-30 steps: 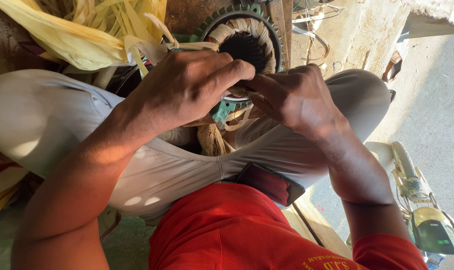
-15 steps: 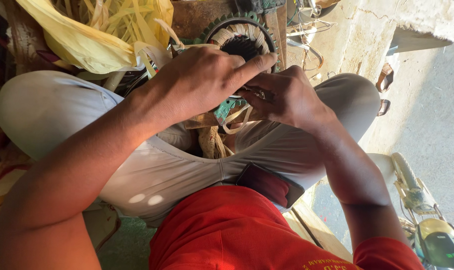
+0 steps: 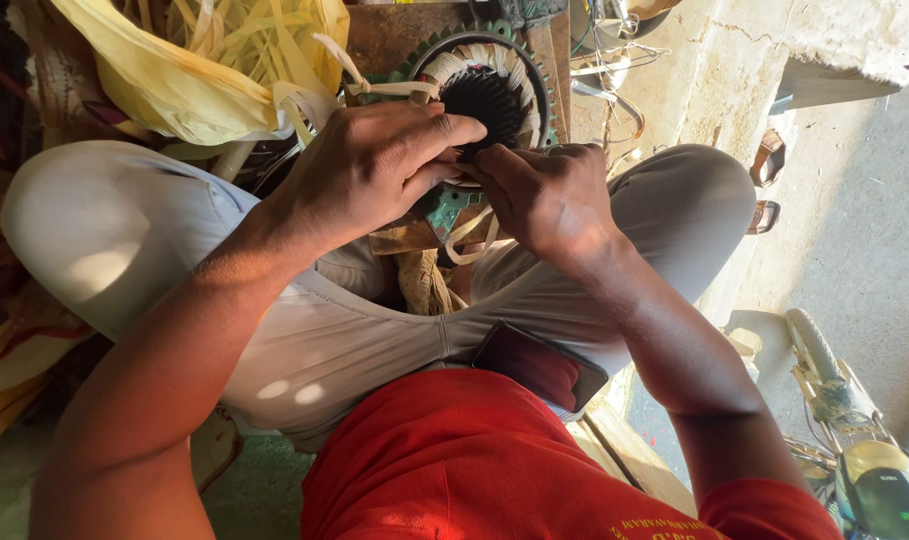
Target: The person sits cross-legged and works on a green electric motor stator, wrapping white tape around copper windings and adjusting the coils with both hands. The person uses a small metal tool to press and align the windings inside the stator slots.
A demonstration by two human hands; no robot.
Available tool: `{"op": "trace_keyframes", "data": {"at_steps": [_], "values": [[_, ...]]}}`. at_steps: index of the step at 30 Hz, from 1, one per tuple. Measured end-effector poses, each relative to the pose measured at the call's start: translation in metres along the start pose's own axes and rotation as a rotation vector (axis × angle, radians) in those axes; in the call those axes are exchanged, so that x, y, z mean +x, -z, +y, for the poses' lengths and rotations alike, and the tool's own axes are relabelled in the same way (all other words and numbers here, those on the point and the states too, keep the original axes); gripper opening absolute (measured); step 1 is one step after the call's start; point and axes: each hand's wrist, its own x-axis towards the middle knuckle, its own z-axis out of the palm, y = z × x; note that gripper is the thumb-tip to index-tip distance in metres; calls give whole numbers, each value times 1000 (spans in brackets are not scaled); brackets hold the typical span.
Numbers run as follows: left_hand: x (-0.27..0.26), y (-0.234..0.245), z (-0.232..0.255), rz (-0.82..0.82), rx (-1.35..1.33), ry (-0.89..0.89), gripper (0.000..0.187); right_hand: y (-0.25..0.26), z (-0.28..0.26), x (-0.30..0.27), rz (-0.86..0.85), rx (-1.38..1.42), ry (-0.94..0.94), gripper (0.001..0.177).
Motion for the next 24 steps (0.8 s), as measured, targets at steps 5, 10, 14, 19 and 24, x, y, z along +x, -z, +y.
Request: {"op": "trace_keyframes", "data": {"at_steps": [5, 10, 14, 19, 24], "values": [[8, 5, 7, -68, 35, 19, 32, 3, 6, -1, 68, 282, -37, 17], [17, 9, 6, -101, 0, 37, 33, -7, 2, -2, 140, 269, -45, 13], [15, 13, 9, -109, -18, 46, 33, -11, -7, 1, 163, 178, -44, 10], [15, 18, 8, -119, -17, 0, 39, -8, -13, 5, 158, 81, 0, 10], [1, 8, -2, -35, -2, -41, 24, -11, -5, 0, 110, 136, -52, 13]]}}
